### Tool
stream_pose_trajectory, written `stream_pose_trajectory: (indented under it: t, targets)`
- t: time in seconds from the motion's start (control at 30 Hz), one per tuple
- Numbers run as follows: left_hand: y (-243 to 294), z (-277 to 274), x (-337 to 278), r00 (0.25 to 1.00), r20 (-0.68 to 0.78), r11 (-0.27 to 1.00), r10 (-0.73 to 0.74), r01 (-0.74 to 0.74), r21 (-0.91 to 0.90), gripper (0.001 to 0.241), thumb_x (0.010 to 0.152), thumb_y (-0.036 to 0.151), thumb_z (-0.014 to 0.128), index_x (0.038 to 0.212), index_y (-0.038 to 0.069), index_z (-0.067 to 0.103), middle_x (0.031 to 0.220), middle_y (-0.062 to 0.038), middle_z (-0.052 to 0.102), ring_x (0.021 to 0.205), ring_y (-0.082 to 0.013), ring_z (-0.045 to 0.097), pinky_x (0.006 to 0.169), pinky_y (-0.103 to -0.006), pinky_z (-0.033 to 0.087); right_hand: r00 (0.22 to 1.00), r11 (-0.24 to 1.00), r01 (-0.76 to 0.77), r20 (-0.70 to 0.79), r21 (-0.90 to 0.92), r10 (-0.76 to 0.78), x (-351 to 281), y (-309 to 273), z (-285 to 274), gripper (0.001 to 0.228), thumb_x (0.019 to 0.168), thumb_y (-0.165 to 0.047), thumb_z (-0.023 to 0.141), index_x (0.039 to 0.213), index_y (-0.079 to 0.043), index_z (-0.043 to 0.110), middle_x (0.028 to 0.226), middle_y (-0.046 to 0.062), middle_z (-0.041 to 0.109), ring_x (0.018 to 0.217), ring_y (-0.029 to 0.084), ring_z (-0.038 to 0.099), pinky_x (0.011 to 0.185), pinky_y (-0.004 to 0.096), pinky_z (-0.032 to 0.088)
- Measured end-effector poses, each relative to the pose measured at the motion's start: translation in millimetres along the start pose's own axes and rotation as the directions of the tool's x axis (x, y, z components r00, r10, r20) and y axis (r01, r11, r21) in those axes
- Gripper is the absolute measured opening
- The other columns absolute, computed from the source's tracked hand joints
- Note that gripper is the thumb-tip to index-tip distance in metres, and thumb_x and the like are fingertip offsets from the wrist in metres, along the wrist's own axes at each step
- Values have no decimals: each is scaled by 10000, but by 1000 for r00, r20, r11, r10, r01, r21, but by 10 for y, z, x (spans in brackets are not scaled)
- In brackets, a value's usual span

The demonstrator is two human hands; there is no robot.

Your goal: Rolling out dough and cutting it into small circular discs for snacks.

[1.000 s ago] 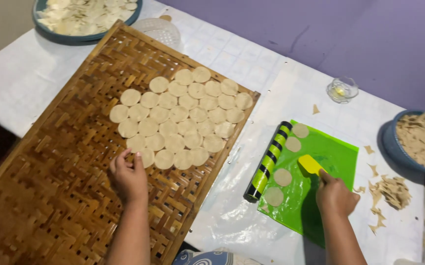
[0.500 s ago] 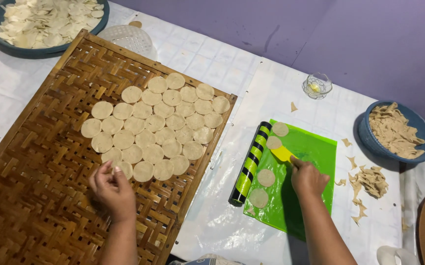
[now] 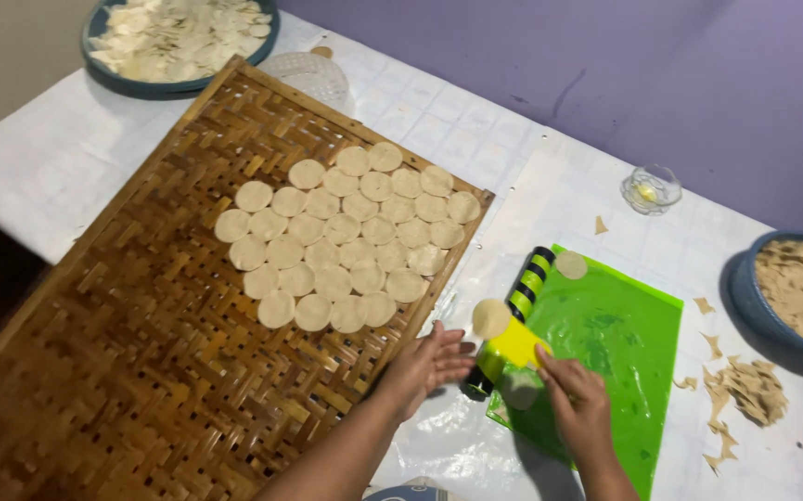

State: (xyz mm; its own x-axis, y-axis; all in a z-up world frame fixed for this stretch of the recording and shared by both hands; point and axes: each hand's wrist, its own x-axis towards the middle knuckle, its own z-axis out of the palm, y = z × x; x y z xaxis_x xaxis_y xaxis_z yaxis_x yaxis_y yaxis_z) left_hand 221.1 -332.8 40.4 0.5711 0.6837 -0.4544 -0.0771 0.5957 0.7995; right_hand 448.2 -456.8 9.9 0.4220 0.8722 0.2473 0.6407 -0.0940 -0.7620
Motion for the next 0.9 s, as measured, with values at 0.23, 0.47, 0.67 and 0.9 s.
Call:
stream_pose_trajectory:
  t: [0.23, 0.47, 0.67, 0.9]
  targets:
    - [-417, -356, 199, 990, -119, 967, 77, -103, -233, 313, 1009, 122, 607, 1245, -80, 641, 1125, -167, 701, 973, -201, 686, 874, -302, 594, 959, 914, 261, 195, -310, -208, -227, -165, 228, 433, 808, -209, 731, 1217, -346, 768, 905, -117, 746, 711, 93, 612, 855, 291, 371]
    - [-69, -694, -139, 760, -468, 868, 450, -249, 430, 103, 942, 120, 723, 1018, 109, 793, 717, 32, 697, 528, -42, 498, 488, -187, 425, 963, 799, 101, 261, -593, 72, -228, -358, 444, 413, 879, -373, 701, 1275, -491, 690, 873, -132, 768, 686, 77, 669, 902, 302, 435]
    - [485, -1886, -387, 368, -696, 787, 616, -306, 536, 230, 915, 6, 675, 1135, 47, 725, 979, -106, 785, 873, -165, 749, 828, -245, 648, 977, 833, 150, 208, -532, -43, -229, 166, 471, 424, 845, -270, 749, 1231, -445, 734, 826, -61, 768, 558, 110, 694, 589, 271, 546]
    - [812, -3029, -111, 372, -626, 726, 685, -281, 628, 228, 912, 60, 683, 1125, -3, 732, 1005, -88, 773, 864, -166, 706, 811, -278, 574, 984, 803, 59, 169, -593, 53, -278, 525, 503, 379, 877, -381, 739, 1232, -510, 709, 859, -55, 800, 487, 78, 664, 551, 227, 589]
